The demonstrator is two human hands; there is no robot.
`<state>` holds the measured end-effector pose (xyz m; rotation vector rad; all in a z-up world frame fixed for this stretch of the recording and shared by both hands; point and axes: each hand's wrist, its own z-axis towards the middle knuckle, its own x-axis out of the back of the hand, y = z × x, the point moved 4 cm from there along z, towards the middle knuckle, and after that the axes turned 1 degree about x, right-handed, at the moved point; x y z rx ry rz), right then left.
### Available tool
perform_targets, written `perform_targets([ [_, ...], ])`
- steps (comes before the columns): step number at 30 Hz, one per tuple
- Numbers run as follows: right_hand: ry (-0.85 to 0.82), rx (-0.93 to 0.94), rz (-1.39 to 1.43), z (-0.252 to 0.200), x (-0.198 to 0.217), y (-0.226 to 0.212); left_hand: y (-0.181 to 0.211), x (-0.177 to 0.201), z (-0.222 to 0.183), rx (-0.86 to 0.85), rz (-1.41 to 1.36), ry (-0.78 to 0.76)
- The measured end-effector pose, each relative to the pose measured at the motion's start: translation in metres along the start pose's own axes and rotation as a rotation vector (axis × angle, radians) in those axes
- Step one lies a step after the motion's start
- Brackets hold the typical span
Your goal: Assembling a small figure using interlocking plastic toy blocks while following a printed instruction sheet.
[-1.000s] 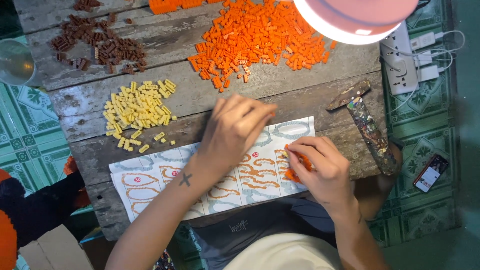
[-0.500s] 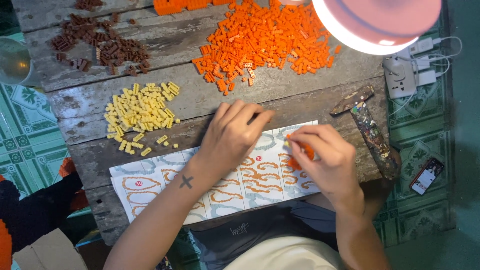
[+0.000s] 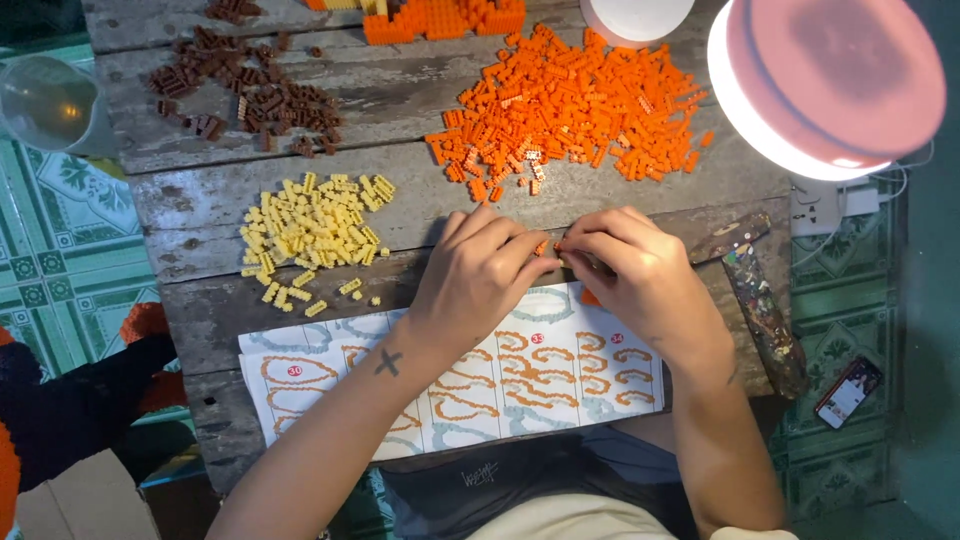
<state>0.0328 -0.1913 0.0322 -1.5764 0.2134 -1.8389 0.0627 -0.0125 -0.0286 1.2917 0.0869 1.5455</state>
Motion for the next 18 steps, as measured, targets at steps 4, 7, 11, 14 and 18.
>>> perform_targets([
  [4, 0.037, -0.009, 0.044, -0.0016, -0.0040, 0.0054, -0.0010, 0.0015, 0.0018, 0.041, -0.011, -0.018],
  [7, 0.058, -0.020, 0.069, -0.0007, -0.0077, 0.0079, -0.0017, -0.0006, 0.0023, 0.053, -0.017, -0.026],
  [11, 0.060, -0.031, 0.098, -0.0007, -0.0087, 0.0100, -0.0055, -0.0030, 0.0002, 0.054, -0.040, -0.044],
  [14, 0.056, -0.037, 0.112, 0.0001, -0.0074, 0.0091, -0.0064, -0.0024, 0.0010, 0.054, -0.053, -0.063],
  [18, 0.055, -0.041, 0.092, 0.0001, -0.0084, 0.0081, -0.0052, 0.0018, 0.0035, 0.064, -0.077, -0.088],
])
